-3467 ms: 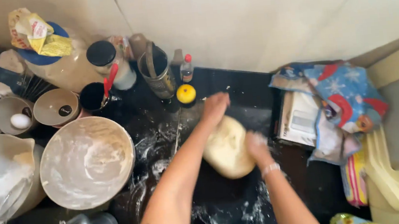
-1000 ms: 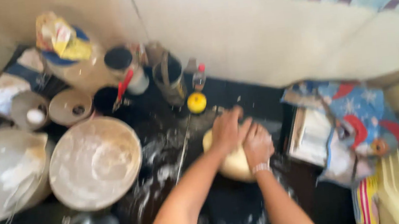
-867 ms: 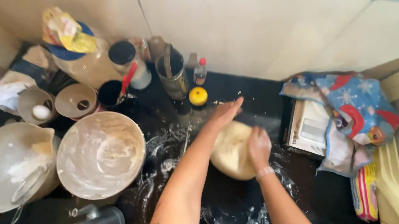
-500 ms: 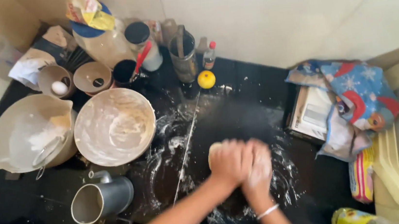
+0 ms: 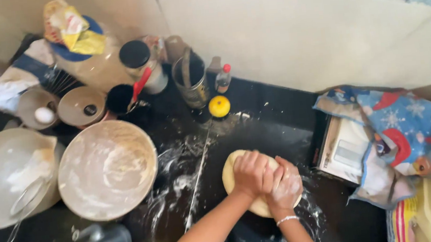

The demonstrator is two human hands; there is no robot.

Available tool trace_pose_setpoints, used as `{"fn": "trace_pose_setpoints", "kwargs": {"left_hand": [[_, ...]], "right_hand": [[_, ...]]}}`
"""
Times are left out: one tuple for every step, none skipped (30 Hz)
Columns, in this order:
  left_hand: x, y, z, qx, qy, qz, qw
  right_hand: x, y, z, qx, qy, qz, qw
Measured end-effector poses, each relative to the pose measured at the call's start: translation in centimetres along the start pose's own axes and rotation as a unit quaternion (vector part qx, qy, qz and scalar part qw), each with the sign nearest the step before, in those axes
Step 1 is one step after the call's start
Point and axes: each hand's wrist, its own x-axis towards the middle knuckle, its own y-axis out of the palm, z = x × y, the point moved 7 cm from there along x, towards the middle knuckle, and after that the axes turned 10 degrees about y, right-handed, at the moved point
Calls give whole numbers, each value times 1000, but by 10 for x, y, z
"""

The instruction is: The person is kneading a large ball of dough on a floured countertop.

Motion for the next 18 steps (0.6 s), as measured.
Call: {"fn": "trace_pose_setpoints", "kwargs": {"left_hand": [[12,11,8,-3,2,1,1000],[22,23,14,-19,-4,23,1000],[30,35,19,-35,-9,46,998],[37,47,28,-40,-7,44,998],[41,65,39,-64,-29,79,994],[43,80,47,-88,-52,116,988],[52,88,49,-93,-51,117,987],[53,99,55,-124,-87,166,974],[53,109,59,-155,-122,213,957],[47,115,66,-156,-117,214,957],[39,121,75,-238,-160,196,938],[33,127,86,-316,-202,175,910],[33,96,70,-314,-199,175,912],[38,55,49,-264,-121,131,948],[40,15,26,-213,-42,87,972],[8,-2,10,-218,-39,91,971],[-23,-22,-7,-176,-17,89,980],[-51,-41,-20,-131,5,83,988]], "right_hand": [[15,3,3,-2,2,-3,1000],[28,6,2,0,36,20,999],[38,9,0,2,71,42,997],[42,27,-19,-2,71,38,997],[45,44,-37,-100,56,21,993],[44,58,-54,-198,42,7,979],[56,53,-52,-202,45,6,978],[59,57,-65,-151,176,86,969],[56,60,-76,-95,303,163,934],[39,70,-116,-92,306,158,934],[30,80,-128,-166,98,136,972],[11,95,-137,-231,-118,107,960],[-21,112,-175,-228,-118,104,961],[-56,126,-208,-207,-162,138,955],[-82,136,-238,-184,-205,171,946],[-76,108,-183,-186,-199,169,947],[-59,75,-161,-48,114,290,949],[-58,29,-131,101,410,366,829]]}}
